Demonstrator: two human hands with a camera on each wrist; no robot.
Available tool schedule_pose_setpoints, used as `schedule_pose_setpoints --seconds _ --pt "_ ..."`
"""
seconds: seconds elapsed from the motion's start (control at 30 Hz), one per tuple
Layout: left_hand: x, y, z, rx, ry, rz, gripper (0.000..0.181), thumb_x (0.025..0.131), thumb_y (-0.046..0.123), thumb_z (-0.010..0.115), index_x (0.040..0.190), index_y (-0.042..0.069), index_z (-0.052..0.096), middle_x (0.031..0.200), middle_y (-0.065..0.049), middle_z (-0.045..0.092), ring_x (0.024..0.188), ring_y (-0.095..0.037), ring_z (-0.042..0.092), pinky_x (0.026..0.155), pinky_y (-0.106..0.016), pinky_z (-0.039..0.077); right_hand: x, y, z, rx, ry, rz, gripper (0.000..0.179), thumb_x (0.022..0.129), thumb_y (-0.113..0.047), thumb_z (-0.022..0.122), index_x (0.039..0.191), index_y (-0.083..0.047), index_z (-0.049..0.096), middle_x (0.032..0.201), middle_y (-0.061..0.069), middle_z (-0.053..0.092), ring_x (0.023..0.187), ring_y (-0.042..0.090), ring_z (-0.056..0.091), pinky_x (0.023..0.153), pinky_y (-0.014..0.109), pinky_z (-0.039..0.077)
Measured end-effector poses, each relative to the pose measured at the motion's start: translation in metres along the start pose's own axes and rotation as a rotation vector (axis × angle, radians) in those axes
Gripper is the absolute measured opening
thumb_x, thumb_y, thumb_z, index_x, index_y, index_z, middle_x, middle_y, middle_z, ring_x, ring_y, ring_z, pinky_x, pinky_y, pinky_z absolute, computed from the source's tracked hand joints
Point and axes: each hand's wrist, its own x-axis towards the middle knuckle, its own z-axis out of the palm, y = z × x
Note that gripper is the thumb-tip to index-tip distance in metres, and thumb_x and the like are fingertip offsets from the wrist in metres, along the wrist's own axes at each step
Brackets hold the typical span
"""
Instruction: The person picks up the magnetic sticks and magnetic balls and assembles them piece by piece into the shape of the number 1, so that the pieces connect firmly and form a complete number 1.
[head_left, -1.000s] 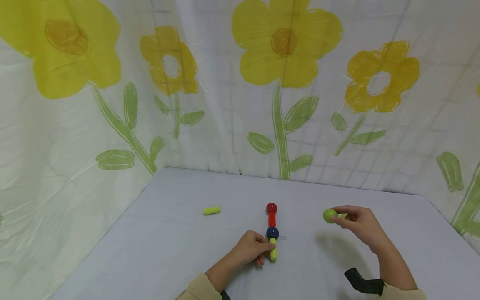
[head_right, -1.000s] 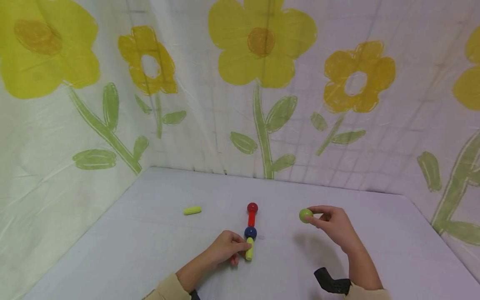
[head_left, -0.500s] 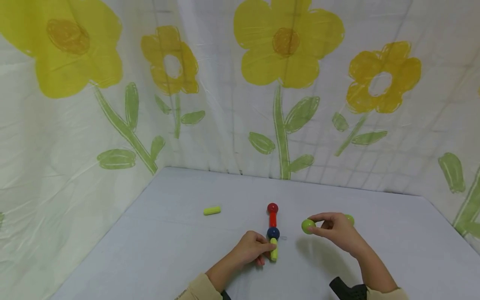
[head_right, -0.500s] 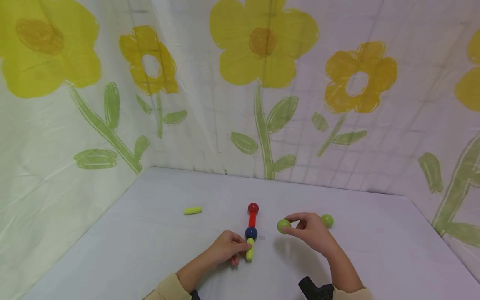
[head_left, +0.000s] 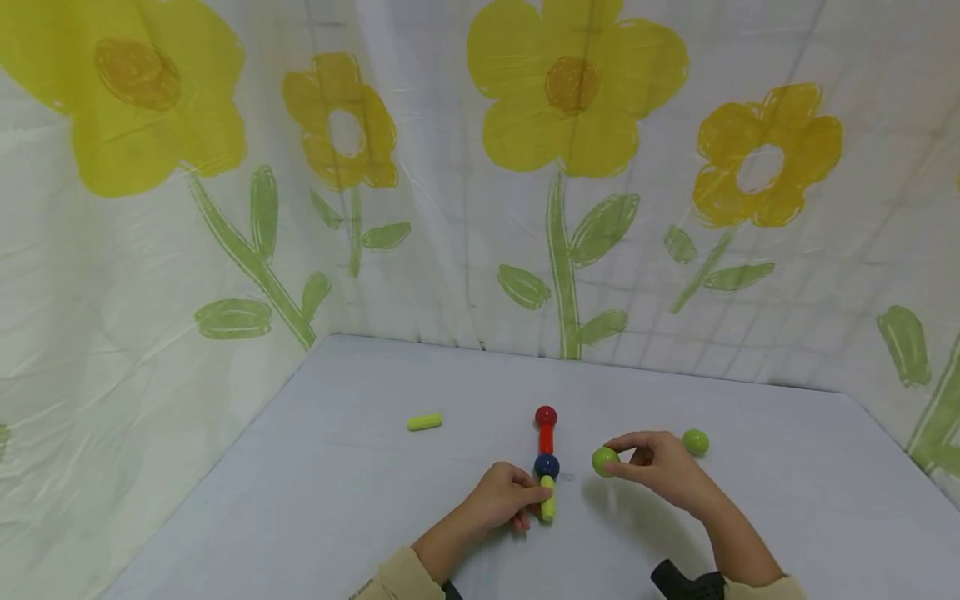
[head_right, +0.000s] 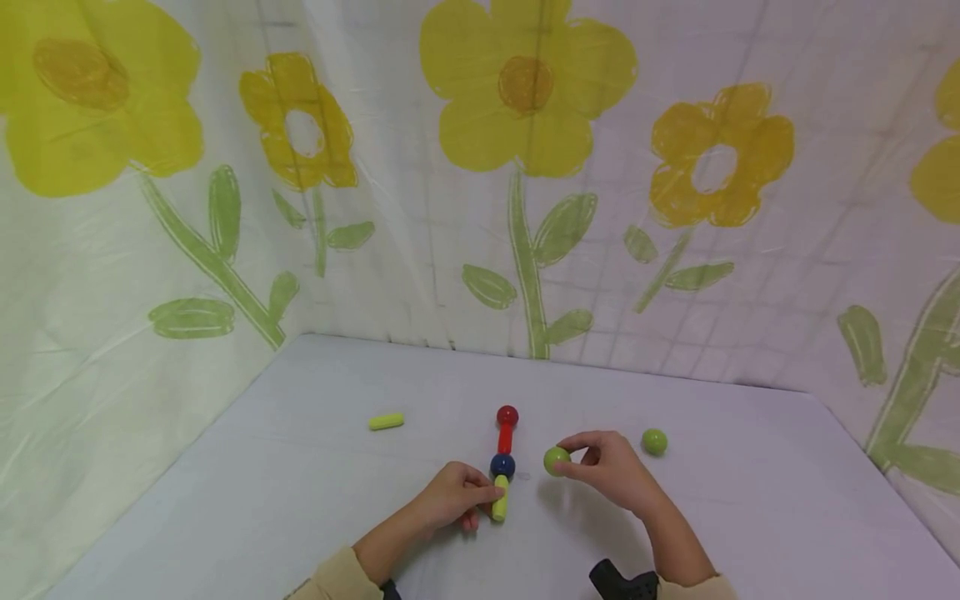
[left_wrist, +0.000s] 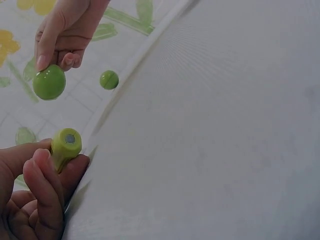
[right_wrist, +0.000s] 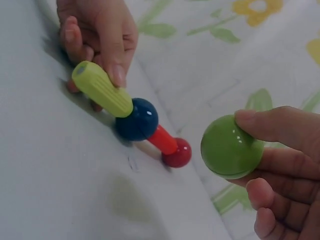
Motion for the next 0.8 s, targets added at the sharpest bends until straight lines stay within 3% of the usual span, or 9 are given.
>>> schedule_pose_setpoints --seconds 0.27,0.5,0.8 --pt "0.000 -0.001 -0.003 -0.004 -0.027 0.005 0.021 0.084 0.024 0.068 0.081 0.004 0.067 0.063 0.002 0.062 0.041 -0.004 0.047 0.042 -0.013 0.040 0.002 -0.002 0.015 -0.001 -0.071 -0.042 0.040 0.079 -0.033 0.073 0.105 -0.003 0.068 0.076 0.006 0.062 0.061 0.008 0.049 0.053 0.023 0.040" --pt "0.001 -0.001 -0.001 -0.020 0.002 0.029 0.021 0.085 0.021 0.068 0.082 0.000 0.067 0.062 0.000 0.061 0.040 -0.004 0.046 0.040 -0.014 0.039 -0.001 -0.011 0.030 0.005 -0.128 -0.128 0.037 0.080 -0.031 0.072 0.104 -0.004 0.068 0.078 0.006 0.062 0.060 0.005 0.049 0.052 0.021 0.040" --pt "0.001 -0.002 -0.006 -0.019 0.008 0.016 0.021 0.086 0.020 0.066 0.084 -0.001 0.067 0.062 0.001 0.060 0.041 -0.004 0.047 0.040 -0.013 0.039 -0.005 -0.018 0.048 0.068 -0.217 -0.199 0.032 0.081 -0.026 0.072 0.104 -0.003 0.068 0.083 0.006 0.064 0.058 0.001 0.048 0.051 0.020 0.042"
